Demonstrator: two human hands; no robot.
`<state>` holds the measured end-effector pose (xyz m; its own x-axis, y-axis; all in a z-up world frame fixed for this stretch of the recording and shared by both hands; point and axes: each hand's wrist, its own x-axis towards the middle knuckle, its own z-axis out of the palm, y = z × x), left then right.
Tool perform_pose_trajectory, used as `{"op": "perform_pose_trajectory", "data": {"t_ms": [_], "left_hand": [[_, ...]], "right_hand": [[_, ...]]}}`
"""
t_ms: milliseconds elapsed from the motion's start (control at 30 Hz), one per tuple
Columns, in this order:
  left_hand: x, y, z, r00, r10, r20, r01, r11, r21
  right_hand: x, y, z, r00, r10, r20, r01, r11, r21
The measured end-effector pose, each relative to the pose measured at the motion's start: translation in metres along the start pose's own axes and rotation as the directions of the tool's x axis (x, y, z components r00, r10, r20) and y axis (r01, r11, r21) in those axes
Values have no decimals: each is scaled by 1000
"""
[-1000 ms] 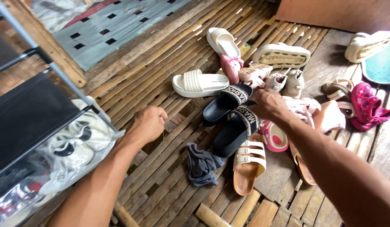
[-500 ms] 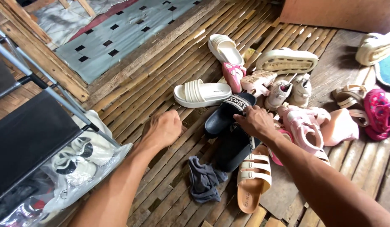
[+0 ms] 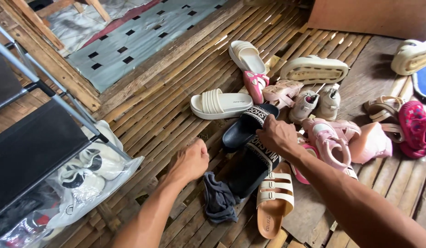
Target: The person wipes a black slide sandal with a gray cloth, cleaning the upper strap and sole. The person holds the sandal in one hand and rubs it with the cloth in the other, repeatedly turning the sandal to clean different areas.
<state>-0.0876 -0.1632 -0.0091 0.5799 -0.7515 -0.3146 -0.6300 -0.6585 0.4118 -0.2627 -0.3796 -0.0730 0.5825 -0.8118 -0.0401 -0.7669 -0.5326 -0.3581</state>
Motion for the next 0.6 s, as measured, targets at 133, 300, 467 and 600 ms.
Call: {"op": "perform_pose_trajectory", "data": {"t_ms": [133,300,467,600], "left_hand": [[-23,20,-6,995,-51,88,52,999,-9],[-19,9,3,997,21,78,-18,999,-42],[-28,-10,16,958,24,287,199,664,-721],[-65,6,18,825,430,366,452,-114,-885]], "right_hand": [[-10,-11,-15,999,-25,-40,28,997,74],[-21,-40,-48,1000,-1,-2,2,924,382],[6,-47,-11,1000,-20,-19,27,568,823],[-15,-87,-40,999,43,12,-26,339,940]]}}
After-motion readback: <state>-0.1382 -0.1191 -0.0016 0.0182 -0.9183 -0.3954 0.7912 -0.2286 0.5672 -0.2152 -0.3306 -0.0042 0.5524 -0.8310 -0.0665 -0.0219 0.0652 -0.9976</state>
